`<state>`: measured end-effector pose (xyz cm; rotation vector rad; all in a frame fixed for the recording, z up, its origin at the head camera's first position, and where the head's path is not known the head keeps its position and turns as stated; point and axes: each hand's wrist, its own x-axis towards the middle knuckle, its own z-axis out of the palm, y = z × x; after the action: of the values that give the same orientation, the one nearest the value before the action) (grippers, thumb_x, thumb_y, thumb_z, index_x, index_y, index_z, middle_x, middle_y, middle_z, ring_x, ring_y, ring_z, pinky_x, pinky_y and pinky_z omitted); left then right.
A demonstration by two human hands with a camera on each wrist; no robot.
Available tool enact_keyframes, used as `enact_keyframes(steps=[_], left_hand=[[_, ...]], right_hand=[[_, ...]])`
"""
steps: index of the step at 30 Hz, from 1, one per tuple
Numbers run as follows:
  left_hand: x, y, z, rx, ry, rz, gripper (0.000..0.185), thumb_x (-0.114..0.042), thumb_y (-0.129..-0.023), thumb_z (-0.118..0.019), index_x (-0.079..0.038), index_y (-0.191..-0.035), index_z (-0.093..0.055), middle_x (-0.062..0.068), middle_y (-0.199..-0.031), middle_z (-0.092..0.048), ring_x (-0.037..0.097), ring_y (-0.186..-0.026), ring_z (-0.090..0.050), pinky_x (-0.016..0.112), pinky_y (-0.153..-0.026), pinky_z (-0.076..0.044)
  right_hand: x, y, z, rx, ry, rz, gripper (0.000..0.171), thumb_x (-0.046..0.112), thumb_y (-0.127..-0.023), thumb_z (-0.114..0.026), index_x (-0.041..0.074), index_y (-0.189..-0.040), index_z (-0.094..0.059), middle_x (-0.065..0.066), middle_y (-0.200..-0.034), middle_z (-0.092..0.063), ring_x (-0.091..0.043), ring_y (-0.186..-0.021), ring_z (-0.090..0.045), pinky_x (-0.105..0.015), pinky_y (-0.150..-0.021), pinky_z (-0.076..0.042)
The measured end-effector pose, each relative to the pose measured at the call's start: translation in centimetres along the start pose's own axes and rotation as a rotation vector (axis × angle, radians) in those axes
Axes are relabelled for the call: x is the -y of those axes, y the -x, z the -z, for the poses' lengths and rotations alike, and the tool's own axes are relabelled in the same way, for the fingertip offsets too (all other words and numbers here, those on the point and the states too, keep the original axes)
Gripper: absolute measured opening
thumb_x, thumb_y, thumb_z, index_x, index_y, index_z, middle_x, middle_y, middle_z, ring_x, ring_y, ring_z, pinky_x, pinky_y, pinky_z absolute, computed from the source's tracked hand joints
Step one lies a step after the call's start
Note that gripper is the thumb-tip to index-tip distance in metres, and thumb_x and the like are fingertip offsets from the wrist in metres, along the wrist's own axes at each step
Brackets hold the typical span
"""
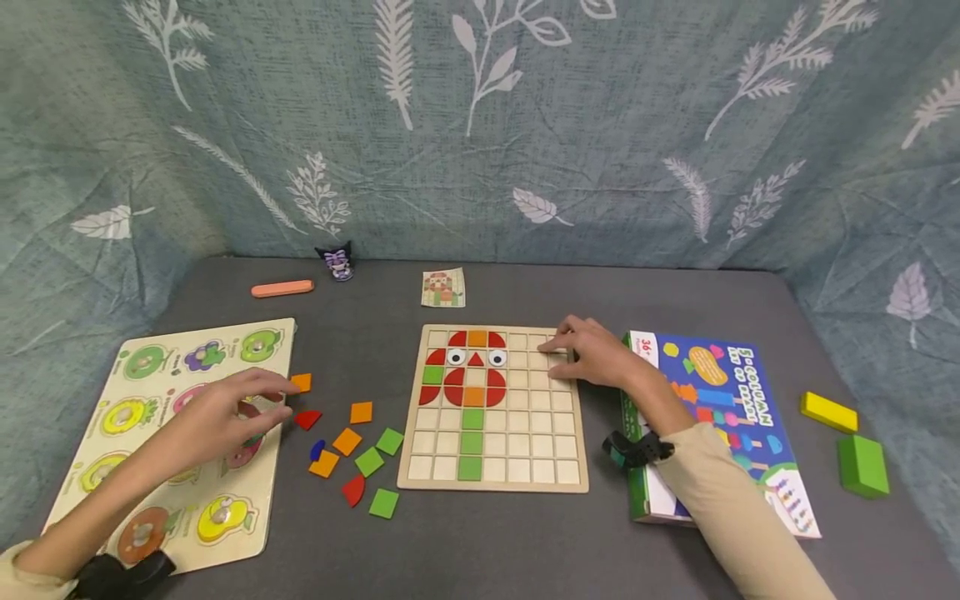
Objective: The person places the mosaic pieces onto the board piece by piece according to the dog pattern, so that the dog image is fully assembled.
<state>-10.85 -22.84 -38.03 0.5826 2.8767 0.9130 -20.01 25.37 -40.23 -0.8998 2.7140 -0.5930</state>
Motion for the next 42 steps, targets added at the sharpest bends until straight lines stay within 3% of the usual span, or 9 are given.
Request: enact_keyframes(steps=[5, 8, 12, 20, 25, 29, 32, 34, 42], left_hand=[[1.0, -1.8, -0.1, 0.048, 0.003, 0.031, 0.027, -0.012, -0.086, -0.072, -0.006, -0.113, -0.07, 0.015, -0.117, -0.064, 0.018, -0.082, -0.064, 0.024, -0.069, -0.052], [1.6, -2.6, -0.2, 0.085, -0.006, 0.043, 0.028, -0.01, -0.086, -0.071, -0.006, -0.113, -0.07, 0.016, -0.119, -0.064, 0.021, -0.09, -0.062, 0.033, -0.078, -0.051], [1.9, -3.3, -0.3, 0.113, -0.019, 0.042, 0.027, -0.007, -0.085, -0.069, -0.006, -0.112, -0.071, 0.015, -0.118, -0.065, 0.03, -0.104, -0.058, 0.045, -0.087, -0.048], [1.9, -3.9, -0.6, 0.118, -0.04, 0.027, 0.025, -0.004, -0.084, -0.07, -0.005, -0.109, -0.072, 0.015, -0.116, -0.063, 0.035, -0.108, -0.057, 0.055, -0.094, -0.046], [2.0, -4.0, -0.7, 0.111, -0.048, 0.031, 0.026, -0.003, -0.084, -0.069, -0.004, -0.11, -0.071, 0.015, -0.115, -0.065, 0.033, -0.105, -0.058, 0.052, -0.092, -0.047], [1.7, -4.3, -0.7, 0.111, -0.051, 0.025, 0.027, -0.004, -0.084, -0.07, -0.004, -0.111, -0.07, 0.014, -0.109, -0.067, 0.021, -0.086, -0.057, 0.033, -0.076, -0.049], [0.7, -4.8, -1.0, 0.114, -0.036, -0.017, 0.026, -0.006, -0.083, -0.071, -0.005, -0.109, -0.071, 0.011, -0.106, -0.068, 0.012, -0.075, -0.052, 0.023, -0.065, -0.045], [-0.4, -5.3, -1.6, 0.118, -0.023, -0.065, 0.025, -0.008, -0.083, -0.073, -0.007, -0.108, -0.072, 0.008, -0.105, -0.068, 0.01, -0.075, -0.053, 0.021, -0.065, -0.046], [-7.5, -8.4, -4.8, 0.231, 0.041, -0.296, 0.028, -0.018, -0.084, -0.074, -0.011, -0.111, -0.071, 0.0, -0.104, -0.067, 0.01, -0.082, -0.06, 0.022, -0.072, -0.05]], right_hand=[[-0.1, 0.0, -0.1, 0.002, -0.003, 0.005, 0.04, 0.022, -0.086, -0.073, 0.01, -0.124, -0.067, -0.017, -0.118, -0.056, -0.023, -0.091, -0.047, -0.034, -0.074, -0.036], [-0.2, -0.1, -0.1, 0.003, -0.001, 0.005, 0.04, 0.022, -0.086, -0.073, 0.01, -0.124, -0.067, -0.017, -0.118, -0.056, -0.025, -0.093, -0.048, -0.036, -0.075, -0.037], [-0.1, 0.0, 0.0, 0.009, 0.0, -0.012, 0.041, 0.021, -0.086, -0.073, 0.01, -0.125, -0.067, -0.017, -0.12, -0.056, -0.026, -0.097, -0.049, -0.037, -0.076, -0.038], [-0.2, 0.1, 0.0, -0.002, -0.009, -0.008, 0.041, 0.022, -0.086, -0.073, 0.009, -0.124, -0.067, -0.017, -0.118, -0.056, -0.024, -0.094, -0.048, -0.035, -0.075, -0.037], [-0.3, 0.1, 0.1, -0.003, -0.015, -0.004, 0.04, 0.022, -0.086, -0.073, 0.009, -0.124, -0.067, -0.017, -0.117, -0.056, -0.024, -0.093, -0.048, -0.035, -0.074, -0.037], [-0.2, 0.2, 0.0, -0.006, -0.013, -0.006, 0.04, 0.02, -0.085, -0.073, 0.009, -0.124, -0.067, -0.017, -0.117, -0.056, -0.024, -0.093, -0.048, -0.035, -0.074, -0.037], [-0.2, 0.2, 0.0, -0.004, -0.014, -0.012, 0.041, 0.02, -0.085, -0.074, 0.009, -0.124, -0.067, -0.017, -0.118, -0.056, -0.024, -0.095, -0.048, -0.035, -0.075, -0.037], [-0.2, 0.2, -0.1, -0.001, -0.013, -0.015, 0.041, 0.021, -0.085, -0.074, 0.01, -0.124, -0.067, -0.017, -0.119, -0.056, -0.025, -0.096, -0.049, -0.036, -0.076, -0.038], [-0.2, 0.2, -0.1, 0.008, -0.009, -0.023, 0.042, 0.021, -0.085, -0.073, 0.01, -0.125, -0.067, -0.017, -0.12, -0.056, -0.027, -0.1, -0.049, -0.038, -0.078, -0.039]])
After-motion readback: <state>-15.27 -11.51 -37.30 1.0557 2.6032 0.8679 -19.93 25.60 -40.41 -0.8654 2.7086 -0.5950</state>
